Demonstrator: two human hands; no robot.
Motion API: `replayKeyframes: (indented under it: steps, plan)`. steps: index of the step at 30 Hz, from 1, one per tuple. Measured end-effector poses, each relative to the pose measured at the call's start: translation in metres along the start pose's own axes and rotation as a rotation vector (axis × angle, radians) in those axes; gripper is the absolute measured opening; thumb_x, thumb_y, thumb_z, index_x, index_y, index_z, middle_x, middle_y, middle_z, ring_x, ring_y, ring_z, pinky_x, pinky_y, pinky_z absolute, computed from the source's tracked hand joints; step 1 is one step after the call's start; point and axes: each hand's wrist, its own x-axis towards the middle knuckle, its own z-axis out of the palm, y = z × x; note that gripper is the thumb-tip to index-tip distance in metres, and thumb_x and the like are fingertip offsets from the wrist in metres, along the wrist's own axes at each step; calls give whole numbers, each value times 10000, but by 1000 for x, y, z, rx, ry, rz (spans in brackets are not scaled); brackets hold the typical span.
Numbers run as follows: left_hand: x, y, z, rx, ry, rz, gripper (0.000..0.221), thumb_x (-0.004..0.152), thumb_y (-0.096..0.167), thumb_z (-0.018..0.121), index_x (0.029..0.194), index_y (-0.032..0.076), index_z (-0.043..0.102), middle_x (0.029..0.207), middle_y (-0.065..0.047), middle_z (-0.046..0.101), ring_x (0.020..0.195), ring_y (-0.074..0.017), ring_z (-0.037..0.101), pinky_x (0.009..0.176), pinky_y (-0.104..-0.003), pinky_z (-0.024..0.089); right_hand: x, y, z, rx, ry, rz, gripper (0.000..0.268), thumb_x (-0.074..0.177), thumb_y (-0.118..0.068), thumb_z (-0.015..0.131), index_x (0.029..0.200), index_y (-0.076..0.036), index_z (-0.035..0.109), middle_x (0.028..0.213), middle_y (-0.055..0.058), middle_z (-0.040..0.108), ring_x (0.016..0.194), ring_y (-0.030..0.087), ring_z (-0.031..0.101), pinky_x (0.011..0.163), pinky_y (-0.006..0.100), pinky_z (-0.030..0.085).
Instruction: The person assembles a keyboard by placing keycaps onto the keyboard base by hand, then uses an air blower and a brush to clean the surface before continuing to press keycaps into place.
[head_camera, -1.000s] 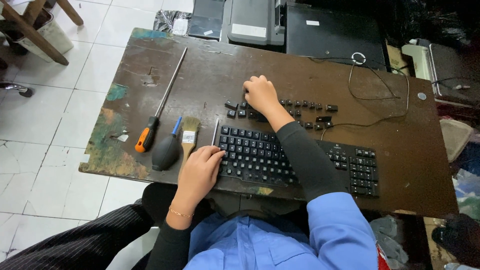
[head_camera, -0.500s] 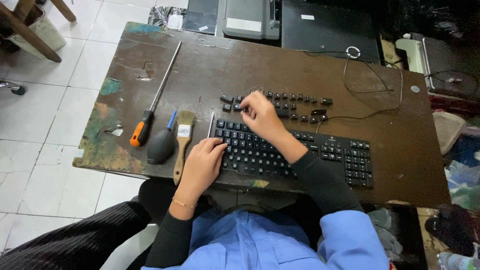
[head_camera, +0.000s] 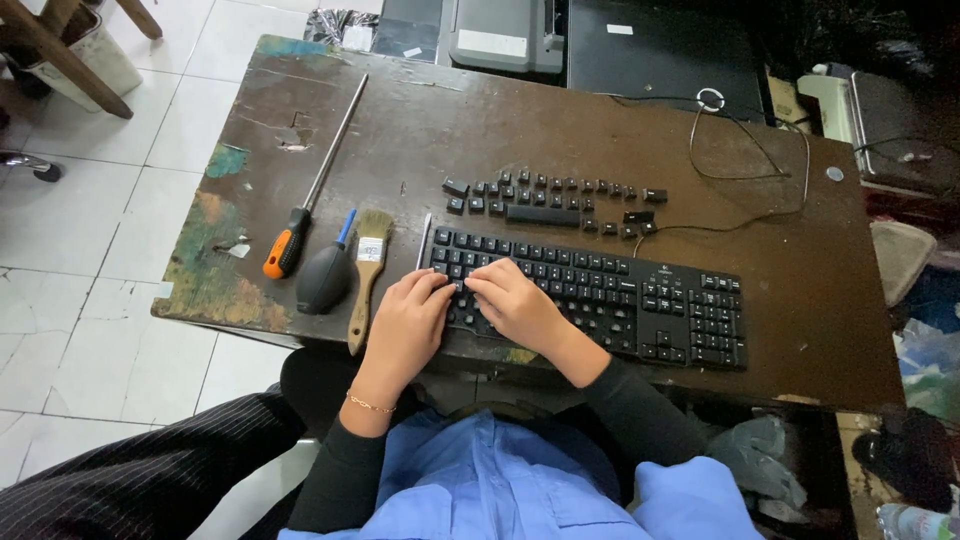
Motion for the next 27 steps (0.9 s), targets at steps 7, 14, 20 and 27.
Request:
replayKeyframes:
  steps: [7, 14, 20, 27]
  plan:
    - [-2, 12, 4, 43, -8, 60, 268, 891, 105, 577, 1141, 92, 676, 1152, -50, 639, 1204, -261, 531, 982, -394, 408, -6, -5, 1, -333, 73, -109, 121, 868, -22, 656, 980, -62, 673, 992, 57, 660, 875, 219, 587, 731, 302, 523]
    - [-6, 17, 5, 65, -45, 79, 334, 900, 120, 533, 1218, 111, 637, 1219, -25, 619, 1256, -264, 484, 1046, -435, 353, -12, -1, 8, -350, 94, -62, 59, 865, -40, 674, 916, -69, 669, 945, 51, 623, 872, 225, 570, 720, 311, 495]
    - [-6, 18, 3, 85, -52, 74, 310, 912, 130, 523, 1195, 103, 647, 1232, -18, 624, 1254, -261, 486, 1051, -434, 352, -12, -2, 10, -374, 93, -73, 41, 864, -48, 673, 898, -66, 659, 926, 50, 592, 886, 226, 556, 710, 307, 466]
    - [-8, 16, 11, 136, -84, 87, 331, 913, 140, 514, 1220, 95, 630, 1293, -1, 596, 1278, -263, 462, 1060, -443, 336, -12, -2, 9, -341, 96, -114, 35, 897, -56, 615, 900, -48, 649, 917, 58, 590, 861, 235, 554, 692, 303, 459]
